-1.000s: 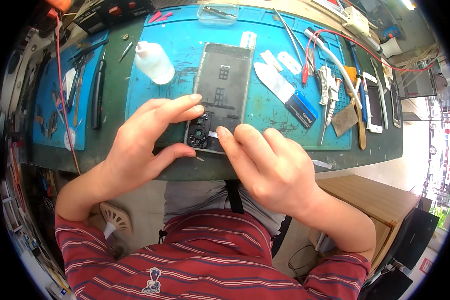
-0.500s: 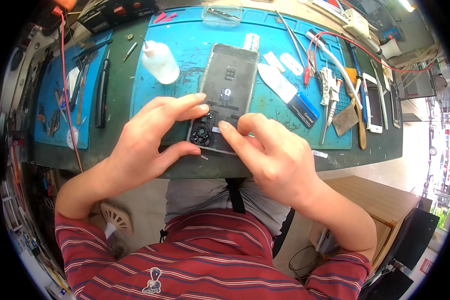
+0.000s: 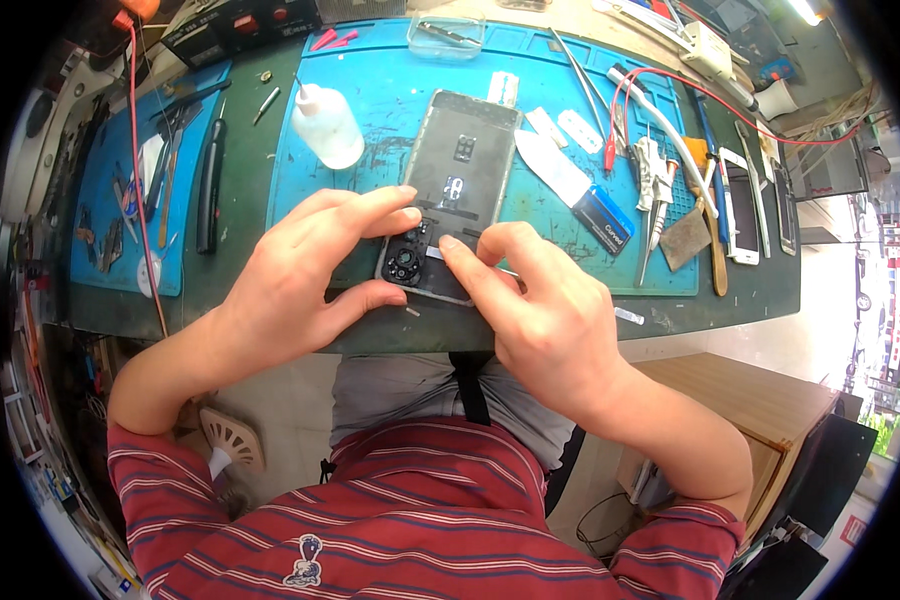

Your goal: The person cleans the back camera module of a smartphone using a white wipe and a liquid solution from a bottle. They then use a metal tool to scrape and clean the area around the camera lenses.

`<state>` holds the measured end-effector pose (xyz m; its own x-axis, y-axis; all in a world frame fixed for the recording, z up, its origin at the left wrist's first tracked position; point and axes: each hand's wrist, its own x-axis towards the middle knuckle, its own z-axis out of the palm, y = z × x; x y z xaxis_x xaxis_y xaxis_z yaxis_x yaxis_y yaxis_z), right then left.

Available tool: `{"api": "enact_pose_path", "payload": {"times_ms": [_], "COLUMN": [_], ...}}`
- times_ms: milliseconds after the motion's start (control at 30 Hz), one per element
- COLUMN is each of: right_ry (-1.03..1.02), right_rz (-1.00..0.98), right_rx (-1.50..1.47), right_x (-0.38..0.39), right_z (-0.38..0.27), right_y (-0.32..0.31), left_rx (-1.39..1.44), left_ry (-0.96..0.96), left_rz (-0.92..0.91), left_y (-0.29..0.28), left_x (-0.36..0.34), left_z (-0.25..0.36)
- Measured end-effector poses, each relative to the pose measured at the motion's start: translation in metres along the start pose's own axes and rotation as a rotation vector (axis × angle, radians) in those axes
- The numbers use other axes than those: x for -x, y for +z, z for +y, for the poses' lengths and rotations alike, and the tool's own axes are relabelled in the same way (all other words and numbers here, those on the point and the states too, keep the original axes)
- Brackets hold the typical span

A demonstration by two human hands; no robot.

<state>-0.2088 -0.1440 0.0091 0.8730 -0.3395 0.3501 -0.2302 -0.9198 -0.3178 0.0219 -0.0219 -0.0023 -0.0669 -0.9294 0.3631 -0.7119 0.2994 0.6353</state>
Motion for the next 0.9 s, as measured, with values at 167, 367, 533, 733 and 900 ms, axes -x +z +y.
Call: {"api": "enact_pose_path", "payload": {"times_ms": [167, 367, 533, 733, 900], "right_ry": [0.027, 0.052, 0.057, -0.037, -0.114], "right_rz": [-0.009, 0.074, 0.095, 0.042, 0.024], "right_rx": [0.012, -0.024, 0.007, -0.010, 0.028], "right_x": [0.000, 0.002, 0.003, -0.001, -0.005], "right_z": [-0.001, -0.004, -0.005, 0.011, 0.016], "right_y": [0.000, 0.007, 0.009, 0.005, 0.001], "left_rx": [-0.012, -0.017, -0.026, -0.031, -0.012], "left_ry": [0.003, 0.001, 0.007, 0.018, -0.002], "left_rz": [-0.010, -0.012, -0.006, 0.006, 0.011], "left_y": [0.000, -0.001, 0.000, 0.001, 0.001], "left_x": [-0.001, -0.002, -0.002, -0.001, -0.002], "left_z": [-0.001, -0.001, -0.001, -0.002, -0.001]}}
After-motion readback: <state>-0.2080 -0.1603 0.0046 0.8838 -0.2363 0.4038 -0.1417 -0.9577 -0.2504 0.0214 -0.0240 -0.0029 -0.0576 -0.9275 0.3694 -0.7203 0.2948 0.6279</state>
